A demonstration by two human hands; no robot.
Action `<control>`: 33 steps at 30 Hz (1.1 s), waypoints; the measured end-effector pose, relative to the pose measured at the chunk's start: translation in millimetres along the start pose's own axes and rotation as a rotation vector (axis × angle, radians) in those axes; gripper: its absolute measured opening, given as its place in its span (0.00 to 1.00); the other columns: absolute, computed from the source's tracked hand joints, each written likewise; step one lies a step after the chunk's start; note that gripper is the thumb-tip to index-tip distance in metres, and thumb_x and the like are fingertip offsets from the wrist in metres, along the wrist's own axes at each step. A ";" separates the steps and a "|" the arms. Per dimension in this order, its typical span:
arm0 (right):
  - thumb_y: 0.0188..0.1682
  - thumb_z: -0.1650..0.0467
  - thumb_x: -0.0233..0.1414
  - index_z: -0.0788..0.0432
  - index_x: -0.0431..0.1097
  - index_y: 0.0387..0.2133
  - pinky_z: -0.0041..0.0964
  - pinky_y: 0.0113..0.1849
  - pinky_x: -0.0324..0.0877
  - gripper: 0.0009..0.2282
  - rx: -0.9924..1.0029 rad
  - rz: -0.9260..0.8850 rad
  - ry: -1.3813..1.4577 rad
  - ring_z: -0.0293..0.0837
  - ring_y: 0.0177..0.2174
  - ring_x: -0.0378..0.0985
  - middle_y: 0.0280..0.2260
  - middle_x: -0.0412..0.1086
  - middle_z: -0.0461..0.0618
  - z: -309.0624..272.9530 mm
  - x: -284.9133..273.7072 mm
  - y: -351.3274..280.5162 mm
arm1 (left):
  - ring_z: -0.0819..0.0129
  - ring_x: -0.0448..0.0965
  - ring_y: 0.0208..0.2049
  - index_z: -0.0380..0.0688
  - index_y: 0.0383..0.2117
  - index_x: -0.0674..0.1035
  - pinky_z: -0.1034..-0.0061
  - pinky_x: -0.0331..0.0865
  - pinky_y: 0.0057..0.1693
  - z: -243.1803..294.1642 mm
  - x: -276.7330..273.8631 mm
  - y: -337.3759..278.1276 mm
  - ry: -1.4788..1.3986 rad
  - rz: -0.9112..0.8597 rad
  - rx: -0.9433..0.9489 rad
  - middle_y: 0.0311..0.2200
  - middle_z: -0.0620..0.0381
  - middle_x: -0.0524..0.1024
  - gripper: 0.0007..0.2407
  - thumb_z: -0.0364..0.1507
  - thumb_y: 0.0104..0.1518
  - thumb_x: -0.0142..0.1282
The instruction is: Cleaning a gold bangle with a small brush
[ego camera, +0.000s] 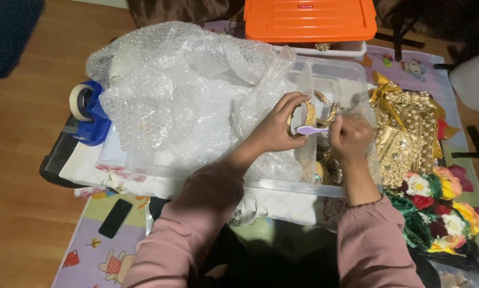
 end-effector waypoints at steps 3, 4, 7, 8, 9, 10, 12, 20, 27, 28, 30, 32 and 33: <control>0.61 0.71 0.52 0.57 0.64 0.10 0.48 0.25 0.67 0.24 0.039 0.020 -0.017 0.62 0.16 0.71 0.11 0.63 0.56 -3.0 -8.8 8.4 | 0.52 0.75 0.55 0.37 0.58 0.70 0.64 0.71 0.62 -2.2 0.5 0.4 -0.019 0.005 -0.005 0.54 0.45 0.68 0.33 0.27 0.39 0.68; 0.61 0.71 0.52 0.57 0.64 0.10 0.48 0.25 0.67 0.24 0.041 0.022 -0.012 0.62 0.16 0.71 0.11 0.63 0.56 -16.9 -16.6 18.8 | 0.52 0.75 0.55 0.37 0.58 0.70 0.64 0.71 0.62 -3.6 -0.4 -0.4 -0.014 0.002 -0.007 0.54 0.45 0.68 0.33 0.27 0.39 0.68; 0.62 0.73 0.51 0.62 0.63 0.12 0.51 0.24 0.62 0.23 0.124 0.007 -0.081 0.67 0.19 0.71 0.13 0.62 0.63 -27.4 -28.4 29.5 | 0.53 0.75 0.55 0.39 0.59 0.70 0.64 0.71 0.63 -5.0 0.2 -1.4 -0.022 0.003 -0.011 0.55 0.46 0.68 0.34 0.27 0.39 0.69; 0.61 0.71 0.52 0.58 0.63 0.10 0.49 0.24 0.64 0.24 0.104 -0.001 -0.055 0.64 0.17 0.71 0.12 0.63 0.58 -19.6 -21.1 20.2 | 0.53 0.75 0.55 0.39 0.59 0.69 0.63 0.71 0.62 -4.3 0.8 -1.7 -0.016 -0.011 -0.016 0.55 0.46 0.68 0.34 0.27 0.40 0.68; 0.61 0.70 0.53 0.54 0.62 0.08 0.47 0.24 0.65 0.25 0.080 -0.008 -0.029 0.60 0.16 0.71 0.11 0.64 0.53 -11.4 -13.4 12.9 | 0.53 0.75 0.54 0.40 0.60 0.69 0.62 0.71 0.62 -3.8 0.7 -0.7 -0.008 -0.022 -0.017 0.55 0.46 0.68 0.34 0.27 0.40 0.68; 0.61 0.70 0.53 0.54 0.62 0.08 0.47 0.24 0.65 0.25 0.080 -0.006 -0.032 0.60 0.16 0.71 0.11 0.64 0.53 -12.8 -18.1 17.4 | 0.53 0.75 0.54 0.40 0.60 0.69 0.62 0.71 0.62 -5.5 2.9 -0.6 -0.010 -0.024 -0.015 0.55 0.46 0.68 0.34 0.27 0.40 0.68; 0.60 0.72 0.53 0.57 0.63 0.10 0.48 0.23 0.64 0.23 0.103 0.033 -0.084 0.64 0.18 0.71 0.12 0.63 0.58 -16.9 -27.5 25.0 | 0.52 0.75 0.54 0.40 0.60 0.69 0.60 0.71 0.62 -9.7 4.6 -3.3 -0.016 -0.034 -0.027 0.56 0.46 0.68 0.34 0.28 0.41 0.68; 0.61 0.69 0.52 0.55 0.61 0.08 0.46 0.23 0.63 0.26 0.136 -0.056 0.047 0.61 0.16 0.70 0.11 0.62 0.55 13.5 2.6 1.8 | 0.54 0.75 0.55 0.42 0.62 0.68 0.62 0.75 0.57 -17.6 4.7 -2.3 -0.042 -0.040 -0.081 0.56 0.48 0.67 0.33 0.31 0.44 0.68; 0.58 0.70 0.54 0.55 0.60 0.06 0.46 0.23 0.63 0.26 0.107 -0.111 0.167 0.63 0.16 0.69 0.10 0.62 0.53 14.6 17.8 -10.3 | 0.56 0.74 0.55 0.45 0.63 0.67 0.60 0.78 0.53 -14.9 4.3 -4.0 -0.099 -0.068 -0.132 0.58 0.49 0.66 0.37 0.31 0.39 0.70; 0.58 0.70 0.54 0.55 0.60 0.06 0.46 0.23 0.63 0.26 0.106 -0.111 0.169 0.63 0.16 0.69 0.10 0.62 0.53 12.1 13.6 -5.6 | 0.56 0.74 0.55 0.45 0.63 0.67 0.60 0.78 0.53 -16.8 4.2 -3.5 -0.097 -0.066 -0.131 0.58 0.49 0.66 0.37 0.31 0.39 0.70; 0.63 0.68 0.50 0.58 0.62 0.08 0.47 0.24 0.61 0.27 0.187 -0.085 0.159 0.62 0.17 0.69 0.11 0.62 0.58 13.4 2.2 0.4 | 0.55 0.74 0.55 0.44 0.62 0.68 0.60 0.78 0.53 -19.4 3.4 -3.7 -0.071 -0.045 -0.120 0.57 0.50 0.67 0.35 0.32 0.42 0.69; 0.63 0.69 0.50 0.60 0.62 0.09 0.48 0.24 0.61 0.26 0.185 -0.074 0.136 0.64 0.18 0.69 0.12 0.61 0.61 -1.6 -7.3 11.2 | 0.56 0.74 0.56 0.45 0.62 0.67 0.60 0.78 0.54 -17.2 3.5 -3.8 -0.077 -0.060 -0.131 0.58 0.51 0.66 0.35 0.31 0.42 0.69; 0.63 0.70 0.50 0.62 0.62 0.10 0.50 0.24 0.61 0.26 0.183 -0.062 0.110 0.66 0.19 0.70 0.13 0.61 0.63 -8.5 -14.0 16.6 | 0.57 0.73 0.56 0.46 0.62 0.67 0.60 0.79 0.54 -16.2 5.4 -3.9 -0.086 -0.076 -0.140 0.59 0.52 0.66 0.35 0.31 0.42 0.69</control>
Point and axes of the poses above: each hand's wrist, its own y-axis towards the middle knuckle, its own x-axis out of the palm, z = x × y, the point moved 8 cm from there along y, towards the middle knuckle
